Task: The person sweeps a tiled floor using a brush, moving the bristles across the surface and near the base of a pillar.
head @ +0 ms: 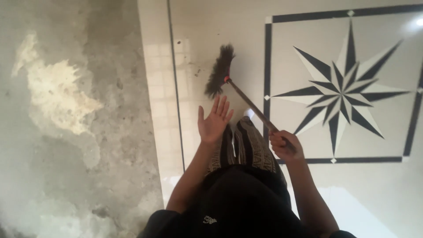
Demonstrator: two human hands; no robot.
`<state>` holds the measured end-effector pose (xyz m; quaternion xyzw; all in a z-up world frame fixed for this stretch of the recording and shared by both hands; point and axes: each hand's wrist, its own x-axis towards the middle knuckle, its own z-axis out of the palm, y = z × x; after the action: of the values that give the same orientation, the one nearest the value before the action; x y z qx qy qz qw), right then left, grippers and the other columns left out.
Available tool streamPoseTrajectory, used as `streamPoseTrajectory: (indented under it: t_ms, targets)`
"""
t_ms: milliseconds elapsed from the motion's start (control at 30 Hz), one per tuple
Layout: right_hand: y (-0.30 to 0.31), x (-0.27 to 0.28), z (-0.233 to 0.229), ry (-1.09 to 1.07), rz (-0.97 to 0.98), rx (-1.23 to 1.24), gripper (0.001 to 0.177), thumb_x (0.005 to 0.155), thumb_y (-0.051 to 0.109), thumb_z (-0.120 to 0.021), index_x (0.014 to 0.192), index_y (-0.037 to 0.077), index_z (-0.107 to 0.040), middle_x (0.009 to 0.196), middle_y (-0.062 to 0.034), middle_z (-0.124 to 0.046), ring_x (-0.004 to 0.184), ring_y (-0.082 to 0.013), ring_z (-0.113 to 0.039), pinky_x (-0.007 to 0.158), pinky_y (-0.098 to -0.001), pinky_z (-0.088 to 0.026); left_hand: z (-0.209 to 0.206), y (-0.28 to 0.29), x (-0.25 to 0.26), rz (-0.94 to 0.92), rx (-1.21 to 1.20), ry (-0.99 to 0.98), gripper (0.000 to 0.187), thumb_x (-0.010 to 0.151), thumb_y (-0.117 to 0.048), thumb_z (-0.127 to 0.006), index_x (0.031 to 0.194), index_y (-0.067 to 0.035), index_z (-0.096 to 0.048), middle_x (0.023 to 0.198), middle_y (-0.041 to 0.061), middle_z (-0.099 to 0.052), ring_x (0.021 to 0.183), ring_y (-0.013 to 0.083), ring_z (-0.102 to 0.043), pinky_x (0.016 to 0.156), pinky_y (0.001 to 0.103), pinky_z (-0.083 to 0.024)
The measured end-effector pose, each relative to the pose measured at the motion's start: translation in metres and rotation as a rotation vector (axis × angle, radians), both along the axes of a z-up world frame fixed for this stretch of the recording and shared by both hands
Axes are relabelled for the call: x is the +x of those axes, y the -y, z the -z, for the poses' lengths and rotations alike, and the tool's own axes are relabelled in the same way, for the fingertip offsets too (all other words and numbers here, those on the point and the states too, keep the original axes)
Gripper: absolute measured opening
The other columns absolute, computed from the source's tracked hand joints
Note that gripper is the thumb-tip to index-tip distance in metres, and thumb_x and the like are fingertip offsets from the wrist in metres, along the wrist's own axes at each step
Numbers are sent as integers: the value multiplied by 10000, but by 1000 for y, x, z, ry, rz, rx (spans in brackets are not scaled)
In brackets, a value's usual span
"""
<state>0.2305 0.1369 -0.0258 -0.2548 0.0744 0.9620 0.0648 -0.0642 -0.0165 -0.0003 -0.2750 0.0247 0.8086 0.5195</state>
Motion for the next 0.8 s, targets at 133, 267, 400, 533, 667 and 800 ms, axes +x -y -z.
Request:
streamPoseTrajectory:
  t_ms: [133,267,400,533,667,800]
  targets:
    - [0,22,-61,428,94,135,245,981,61,-515,1106,-147,-550,752,-18,-503,591,-76,-477,417,-197,-382,-1,-21,-12,103,-52,-59,783,1038,-611,-416,1599,-74,-326,1613,142,-374,1458,280,-370,1254,514,-247]
    - [-6,50,-81,539,288,518,304,845,-38,-469,1106,-187,-520,861,-109,-612,638,-78,-500,474,-184,-400,-6,-44,-17,127,-39,-73,789,1037,-618,-419,1607,-83,-324,1615,135,-380,1469,272,-363,1261,507,-240]
    - [-72,78,-37,597,250,219,159,1002,39,-578,1079,-99,-565,738,-20,-531,597,-85,-484,440,-214,-379,-4,-70,-27,69,-79,-69,796,1025,-624,-417,1609,-92,-314,1616,134,-376,1492,283,-345,1264,505,-228]
    - [-162,62,47,837,163,301,69,928,81,-589,879,32,-583,658,-16,-522,541,-125,-495,445,-247,-399,-2,-89,-37,-38,16,-37,778,1048,-623,-406,1626,-113,-302,1636,116,-363,1520,271,-308,1280,501,-213]
    - [-232,10,122,802,180,283,81,904,84,-648,850,42,-606,717,-66,-597,551,-151,-544,430,-247,-406,-1,-115,-40,-85,-3,-21,771,1050,-617,-407,1625,-115,-301,1633,115,-361,1514,266,-306,1276,494,-213]
    - [-244,-88,169,546,71,239,162,906,135,-731,871,-3,-653,753,-119,-590,617,-226,-613,513,-316,-534,-3,-150,-36,-105,-71,-82,779,1036,-625,-408,1617,-116,-305,1625,108,-369,1507,264,-315,1267,488,-216]
